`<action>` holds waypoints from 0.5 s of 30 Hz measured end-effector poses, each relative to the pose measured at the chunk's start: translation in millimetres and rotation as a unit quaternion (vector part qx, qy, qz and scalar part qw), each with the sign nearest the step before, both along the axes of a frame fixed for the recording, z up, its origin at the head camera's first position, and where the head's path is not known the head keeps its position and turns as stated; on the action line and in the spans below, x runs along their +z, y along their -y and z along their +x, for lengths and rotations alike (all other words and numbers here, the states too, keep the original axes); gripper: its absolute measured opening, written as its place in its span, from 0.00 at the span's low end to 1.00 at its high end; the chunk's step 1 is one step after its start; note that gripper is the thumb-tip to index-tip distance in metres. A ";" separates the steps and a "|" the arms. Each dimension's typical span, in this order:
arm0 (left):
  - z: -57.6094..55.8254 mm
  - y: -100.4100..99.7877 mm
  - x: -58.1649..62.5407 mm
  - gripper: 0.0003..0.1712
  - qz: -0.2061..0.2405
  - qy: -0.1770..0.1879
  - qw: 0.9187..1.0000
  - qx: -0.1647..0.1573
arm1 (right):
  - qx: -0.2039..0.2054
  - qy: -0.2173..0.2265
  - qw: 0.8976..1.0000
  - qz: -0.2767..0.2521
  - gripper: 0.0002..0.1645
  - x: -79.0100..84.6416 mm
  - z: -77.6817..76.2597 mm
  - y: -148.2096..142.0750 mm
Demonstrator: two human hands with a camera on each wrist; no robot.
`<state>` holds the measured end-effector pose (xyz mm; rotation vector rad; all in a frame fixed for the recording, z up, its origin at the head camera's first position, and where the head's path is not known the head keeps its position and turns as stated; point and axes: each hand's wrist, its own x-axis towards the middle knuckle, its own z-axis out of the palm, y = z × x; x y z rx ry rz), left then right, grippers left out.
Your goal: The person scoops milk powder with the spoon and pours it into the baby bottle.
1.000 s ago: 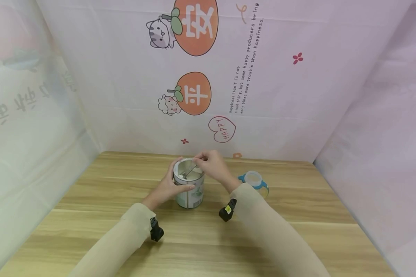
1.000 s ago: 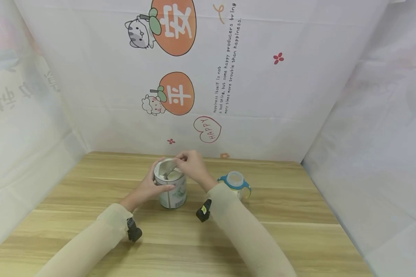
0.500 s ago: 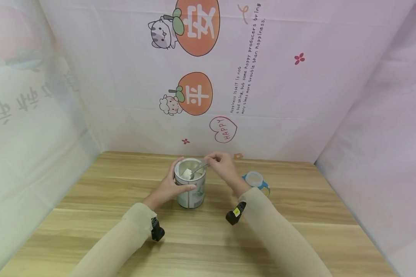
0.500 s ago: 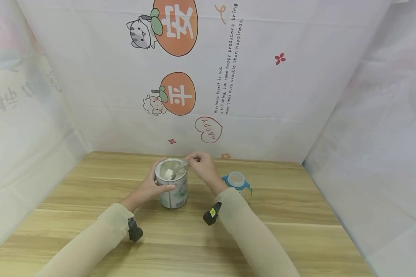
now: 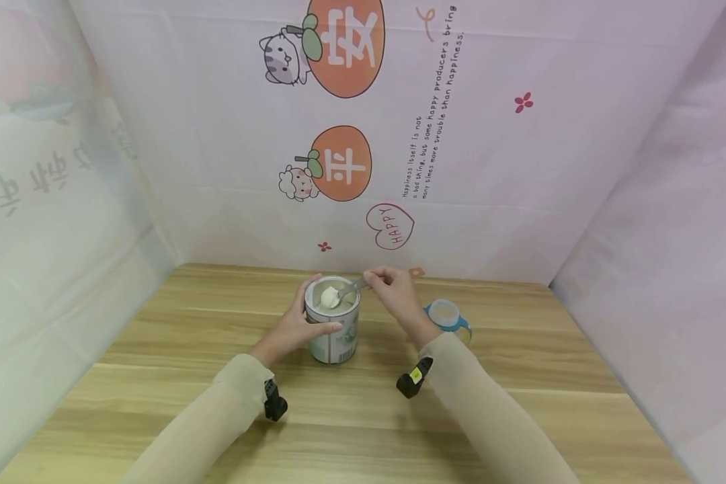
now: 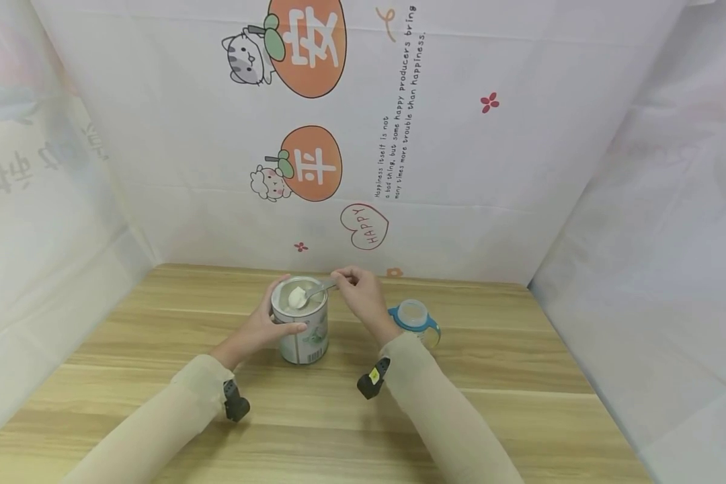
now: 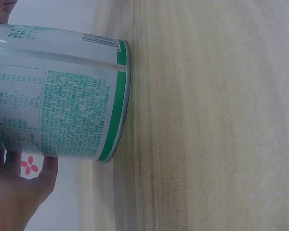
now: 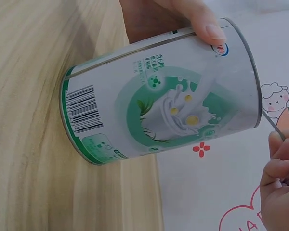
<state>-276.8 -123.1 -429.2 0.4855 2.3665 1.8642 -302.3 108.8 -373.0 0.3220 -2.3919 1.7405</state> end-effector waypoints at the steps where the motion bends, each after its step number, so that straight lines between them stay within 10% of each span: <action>1: -0.9 0.2 -1.5 0.65 0.000 -0.002 1.000 0.001 | -0.003 -0.004 1.000 -0.002 0.13 -0.8 0.3 -0.3; 15: -2.7 0.9 -7.1 0.63 0.006 -0.022 1.000 0.006 | -0.013 -0.011 1.000 0.014 0.14 -5.8 3.4 0.6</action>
